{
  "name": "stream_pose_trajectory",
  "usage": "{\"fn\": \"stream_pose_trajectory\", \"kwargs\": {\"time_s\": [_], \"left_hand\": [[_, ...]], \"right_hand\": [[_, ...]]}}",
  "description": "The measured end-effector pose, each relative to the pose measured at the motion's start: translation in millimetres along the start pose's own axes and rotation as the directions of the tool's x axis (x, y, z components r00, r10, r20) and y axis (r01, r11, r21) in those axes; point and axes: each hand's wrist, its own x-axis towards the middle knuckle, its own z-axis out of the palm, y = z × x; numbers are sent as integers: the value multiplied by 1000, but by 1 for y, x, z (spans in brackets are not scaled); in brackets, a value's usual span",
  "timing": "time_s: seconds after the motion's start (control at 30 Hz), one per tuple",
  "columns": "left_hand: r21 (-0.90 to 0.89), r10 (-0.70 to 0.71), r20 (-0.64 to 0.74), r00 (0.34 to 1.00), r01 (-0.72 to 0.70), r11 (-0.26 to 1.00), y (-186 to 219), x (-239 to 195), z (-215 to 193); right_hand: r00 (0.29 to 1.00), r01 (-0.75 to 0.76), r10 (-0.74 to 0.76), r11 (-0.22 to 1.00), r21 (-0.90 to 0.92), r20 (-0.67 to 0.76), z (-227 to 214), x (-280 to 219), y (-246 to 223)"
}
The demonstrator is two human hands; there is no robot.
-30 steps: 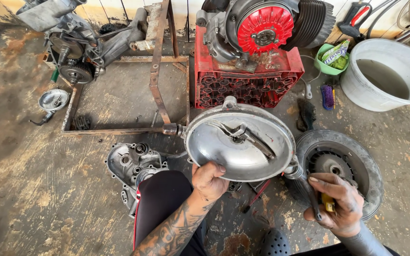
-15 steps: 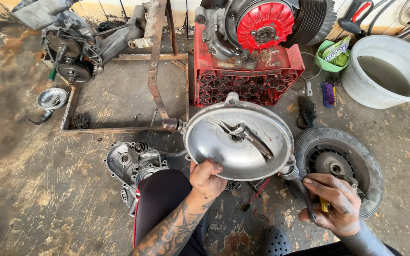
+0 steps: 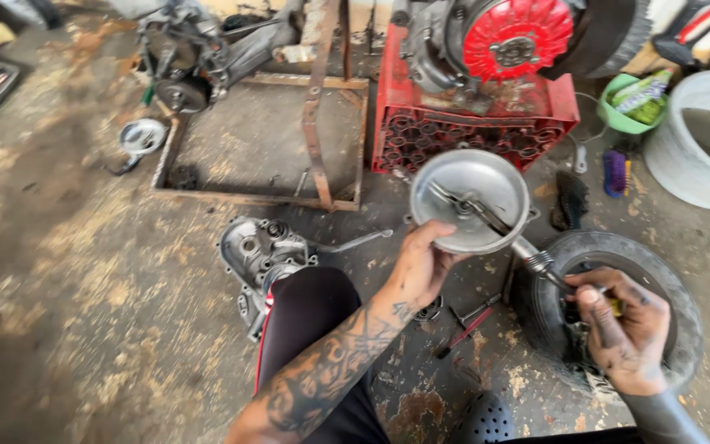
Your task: Repairing and reassembling a motorcycle clutch assembly on a workshop floor
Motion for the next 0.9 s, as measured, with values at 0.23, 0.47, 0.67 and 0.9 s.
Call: {"fn": "stream_pose_trajectory", "kwargs": {"time_s": [0.23, 0.47, 0.67, 0.9], "left_hand": [[13, -258, -163, 952, 263, 965, -30, 0, -17], [48, -276, -272, 922, 299, 953, -26, -20, -11], [226, -288, -294, 911, 359, 906, 2, -42, -2], [348, -228, -409, 884, 382, 856, 47, -76, 17]], "right_hand": [[994, -103, 102, 995, -8, -46, -12, -7, 7], [992, -127, 127, 992, 1, -4, -14, -20, -5], [983, -163, 143, 967, 194, 114, -6, -26, 0], [962, -226, 181, 947, 227, 203, 14, -30, -60]]}}
